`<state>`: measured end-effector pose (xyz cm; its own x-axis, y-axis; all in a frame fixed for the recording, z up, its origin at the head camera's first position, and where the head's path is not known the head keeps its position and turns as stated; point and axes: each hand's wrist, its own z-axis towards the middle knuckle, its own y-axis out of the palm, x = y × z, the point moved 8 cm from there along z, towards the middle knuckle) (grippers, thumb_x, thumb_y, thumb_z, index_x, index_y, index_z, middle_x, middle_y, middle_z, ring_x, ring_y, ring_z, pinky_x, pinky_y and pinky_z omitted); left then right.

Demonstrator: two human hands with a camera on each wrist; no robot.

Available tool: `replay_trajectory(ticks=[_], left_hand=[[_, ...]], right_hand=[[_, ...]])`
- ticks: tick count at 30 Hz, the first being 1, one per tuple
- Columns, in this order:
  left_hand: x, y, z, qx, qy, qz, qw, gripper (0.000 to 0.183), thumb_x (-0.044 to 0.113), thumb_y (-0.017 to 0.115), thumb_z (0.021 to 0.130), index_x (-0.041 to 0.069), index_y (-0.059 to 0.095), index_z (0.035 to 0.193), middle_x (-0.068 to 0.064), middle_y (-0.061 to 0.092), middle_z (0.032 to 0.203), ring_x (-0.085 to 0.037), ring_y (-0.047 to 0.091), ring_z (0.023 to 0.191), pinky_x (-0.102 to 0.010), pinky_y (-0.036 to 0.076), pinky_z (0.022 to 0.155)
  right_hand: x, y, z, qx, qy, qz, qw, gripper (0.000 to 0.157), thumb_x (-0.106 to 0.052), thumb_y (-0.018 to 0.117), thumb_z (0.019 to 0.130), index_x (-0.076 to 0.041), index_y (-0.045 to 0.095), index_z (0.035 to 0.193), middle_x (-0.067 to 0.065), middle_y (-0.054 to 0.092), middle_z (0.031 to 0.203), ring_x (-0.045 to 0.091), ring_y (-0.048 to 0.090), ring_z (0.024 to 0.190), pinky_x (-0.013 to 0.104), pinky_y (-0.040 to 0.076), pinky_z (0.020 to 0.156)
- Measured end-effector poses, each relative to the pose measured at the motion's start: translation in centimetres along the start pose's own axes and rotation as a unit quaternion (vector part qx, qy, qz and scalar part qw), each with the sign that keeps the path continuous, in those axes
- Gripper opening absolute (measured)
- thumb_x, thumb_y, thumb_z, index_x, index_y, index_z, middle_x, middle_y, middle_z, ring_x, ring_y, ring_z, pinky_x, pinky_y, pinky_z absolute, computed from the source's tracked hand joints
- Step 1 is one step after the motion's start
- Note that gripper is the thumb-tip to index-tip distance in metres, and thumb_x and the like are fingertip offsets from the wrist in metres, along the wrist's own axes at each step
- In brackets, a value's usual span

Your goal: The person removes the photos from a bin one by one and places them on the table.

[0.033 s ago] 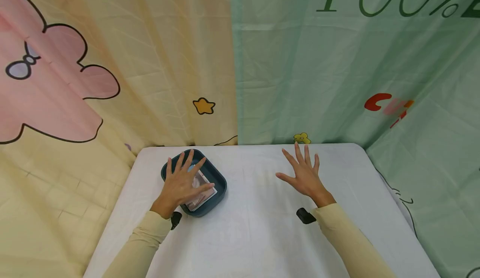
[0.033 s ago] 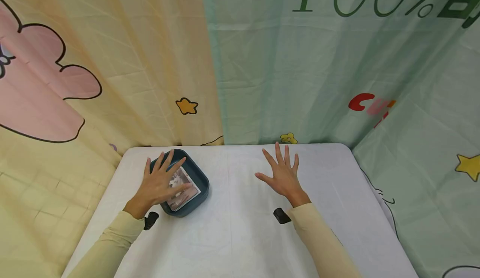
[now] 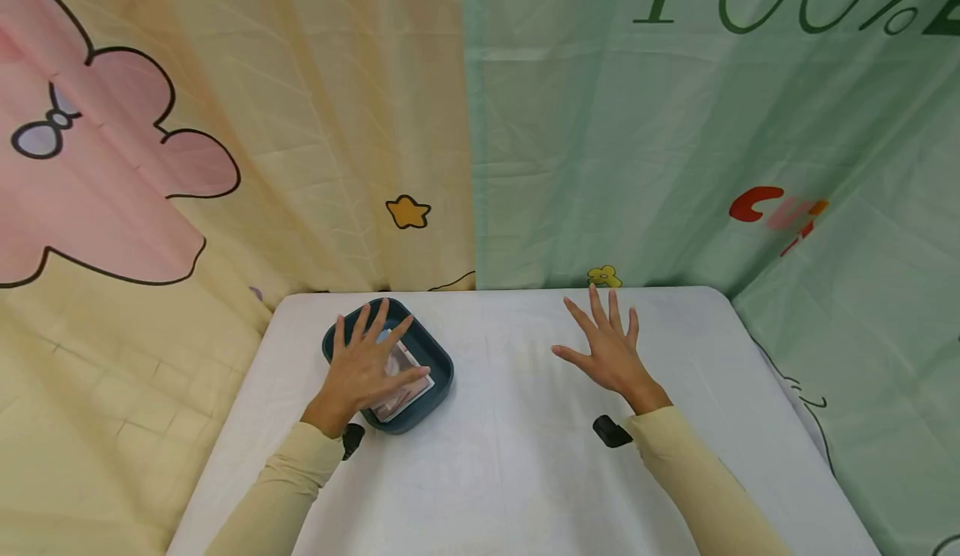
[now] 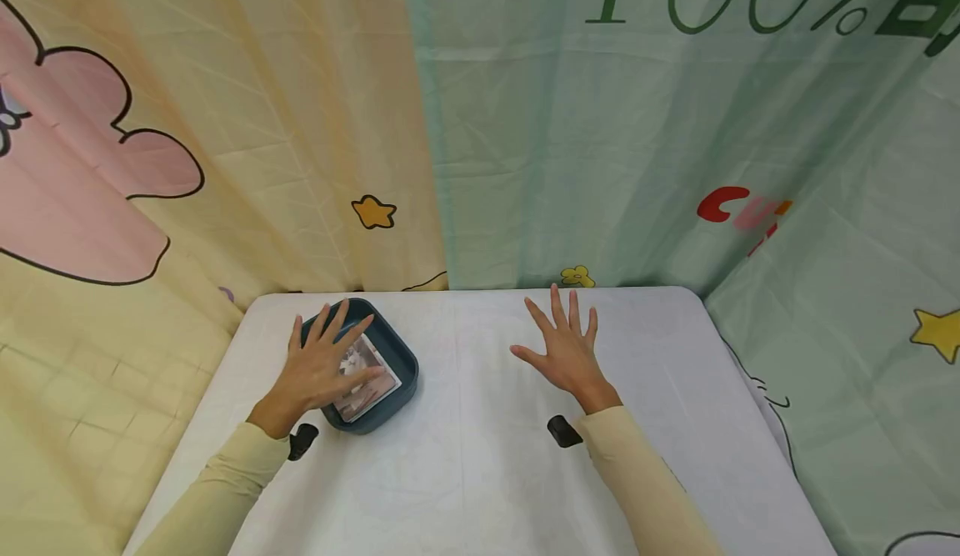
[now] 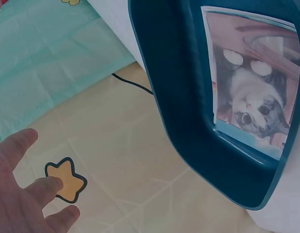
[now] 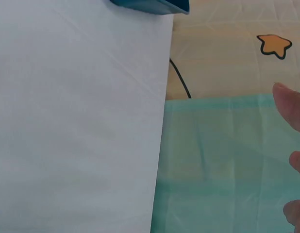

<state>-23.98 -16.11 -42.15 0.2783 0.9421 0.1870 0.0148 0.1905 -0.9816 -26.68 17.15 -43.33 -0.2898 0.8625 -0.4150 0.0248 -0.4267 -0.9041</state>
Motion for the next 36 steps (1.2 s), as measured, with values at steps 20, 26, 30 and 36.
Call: replay_trajectory(ticks=[20, 26, 30, 36], left_hand=[[-0.73, 0.1, -0.31, 0.016, -0.007, -0.007, 0.9998, 0.088, 0.069, 0.057, 0.081, 0.022, 0.033, 0.152, -0.014, 0.008, 0.161, -0.04, 0.004, 0.146, -0.066, -0.009, 0.109], [-0.75, -0.03, -0.21, 0.022, -0.006, 0.003, 0.9997, 0.091, 0.072, 0.055, 0.08, 0.022, 0.032, 0.152, -0.014, 0.008, 0.161, -0.04, 0.006, 0.145, -0.067, -0.007, 0.108], [-0.63, -0.17, -0.3, 0.026, -0.002, 0.002, 0.9997, 0.091, 0.072, 0.055, 0.08, 0.021, 0.032, 0.152, -0.015, 0.011, 0.161, -0.04, 0.006, 0.145, -0.068, -0.006, 0.108], [-0.62, -0.28, -0.54, 0.031, -0.004, -0.004, 0.9995, 0.09, 0.069, 0.058, 0.08, 0.02, 0.033, 0.152, -0.016, 0.012, 0.16, -0.041, 0.007, 0.145, -0.069, -0.005, 0.108]], right_hand=[[-0.21, -0.42, 0.44, 0.014, 0.007, 0.004, 1.0, 0.084, -0.057, 0.062, 0.087, -0.018, 0.028, 0.153, 0.019, -0.003, 0.16, 0.038, -0.021, 0.143, 0.065, -0.016, 0.106], [-0.06, -0.41, 0.6, 0.012, 0.019, -0.006, 1.0, 0.089, -0.062, 0.061, 0.084, -0.018, 0.027, 0.154, 0.019, -0.003, 0.16, 0.037, -0.022, 0.143, 0.065, -0.017, 0.105], [0.07, -0.34, 0.63, 0.013, 0.025, -0.008, 1.0, 0.091, -0.062, 0.062, 0.083, -0.017, 0.027, 0.154, 0.019, -0.003, 0.16, 0.039, -0.02, 0.143, 0.066, -0.016, 0.105], [0.24, -0.18, 0.6, 0.012, 0.03, -0.003, 0.999, 0.092, -0.062, 0.062, 0.083, -0.018, 0.025, 0.154, 0.017, -0.006, 0.16, 0.039, -0.021, 0.143, 0.065, -0.018, 0.105]])
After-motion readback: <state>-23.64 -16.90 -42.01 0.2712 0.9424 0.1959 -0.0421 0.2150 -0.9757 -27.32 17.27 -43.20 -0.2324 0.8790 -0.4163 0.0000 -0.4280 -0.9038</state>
